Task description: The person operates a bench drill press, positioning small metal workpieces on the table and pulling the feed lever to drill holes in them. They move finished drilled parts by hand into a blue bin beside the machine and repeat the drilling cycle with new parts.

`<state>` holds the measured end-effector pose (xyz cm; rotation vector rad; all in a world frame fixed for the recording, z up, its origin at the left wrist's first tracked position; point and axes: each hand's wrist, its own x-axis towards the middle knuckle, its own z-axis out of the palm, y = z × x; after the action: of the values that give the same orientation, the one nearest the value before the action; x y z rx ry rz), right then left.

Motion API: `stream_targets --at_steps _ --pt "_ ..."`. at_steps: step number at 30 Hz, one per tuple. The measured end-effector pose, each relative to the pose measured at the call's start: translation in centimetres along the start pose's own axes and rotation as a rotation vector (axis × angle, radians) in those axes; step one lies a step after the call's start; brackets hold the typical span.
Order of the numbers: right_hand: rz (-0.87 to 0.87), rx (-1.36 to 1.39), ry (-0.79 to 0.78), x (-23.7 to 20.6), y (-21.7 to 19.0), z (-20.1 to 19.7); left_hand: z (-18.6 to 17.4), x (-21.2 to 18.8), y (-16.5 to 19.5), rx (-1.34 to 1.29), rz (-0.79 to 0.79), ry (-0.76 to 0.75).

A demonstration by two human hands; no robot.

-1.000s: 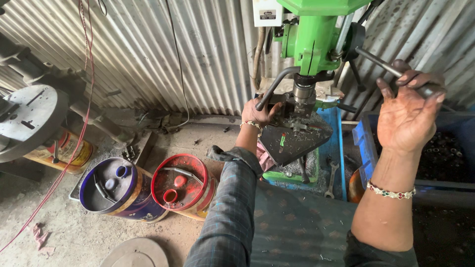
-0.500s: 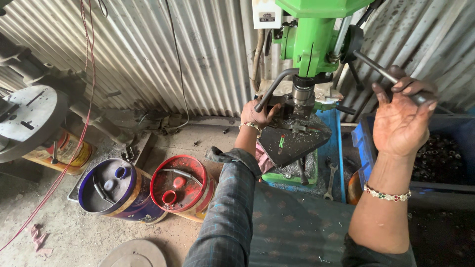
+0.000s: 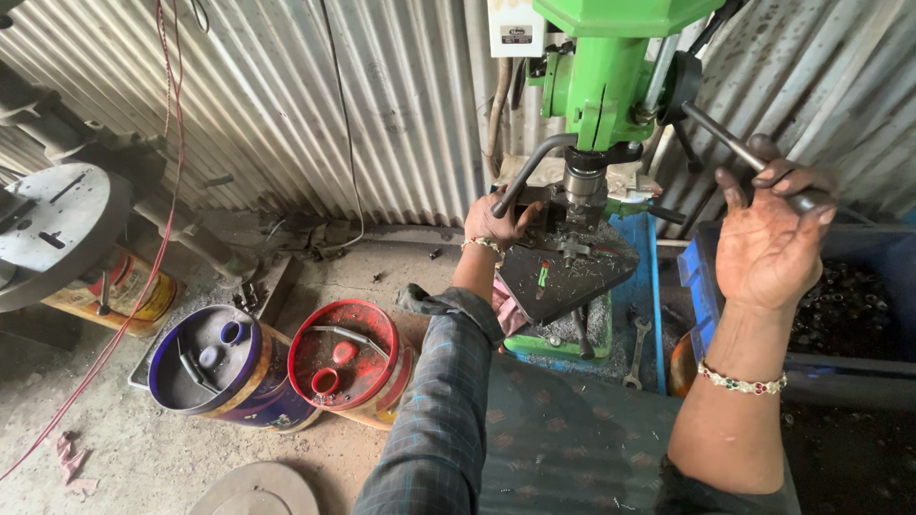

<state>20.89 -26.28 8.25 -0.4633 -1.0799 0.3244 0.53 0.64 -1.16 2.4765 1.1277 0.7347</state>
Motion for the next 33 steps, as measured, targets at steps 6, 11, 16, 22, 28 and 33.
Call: stream_targets --at_steps 6,11,16,22,28,33 --pt "-0.003 0.004 0.001 -0.4 0.5 -0.6 0.3 0.1 -0.1 0.036 0.07 0.053" --pt "0.013 0.03 0.022 -0.7 0.8 -1.4 0.6 -0.3 -0.2 0.015 0.052 0.055" --pt "0.041 0.079 0.023 -2.0 1.0 -1.1 0.6 -0.4 0.2 0.062 0.046 0.076" --pt "0.131 0.033 0.144 -3.4 1.6 -0.5 -0.2 -2.1 1.2 0.061 -0.154 -0.109" --pt "0.447 -0.822 0.056 -5.4 9.1 0.9 1.4 -5.6 2.2 0.125 -0.48 -0.161" --pt "0.498 -1.429 -0.201 -5.0 14.7 2.1 0.8 -5.9 3.5 0.052 -0.557 -0.182"
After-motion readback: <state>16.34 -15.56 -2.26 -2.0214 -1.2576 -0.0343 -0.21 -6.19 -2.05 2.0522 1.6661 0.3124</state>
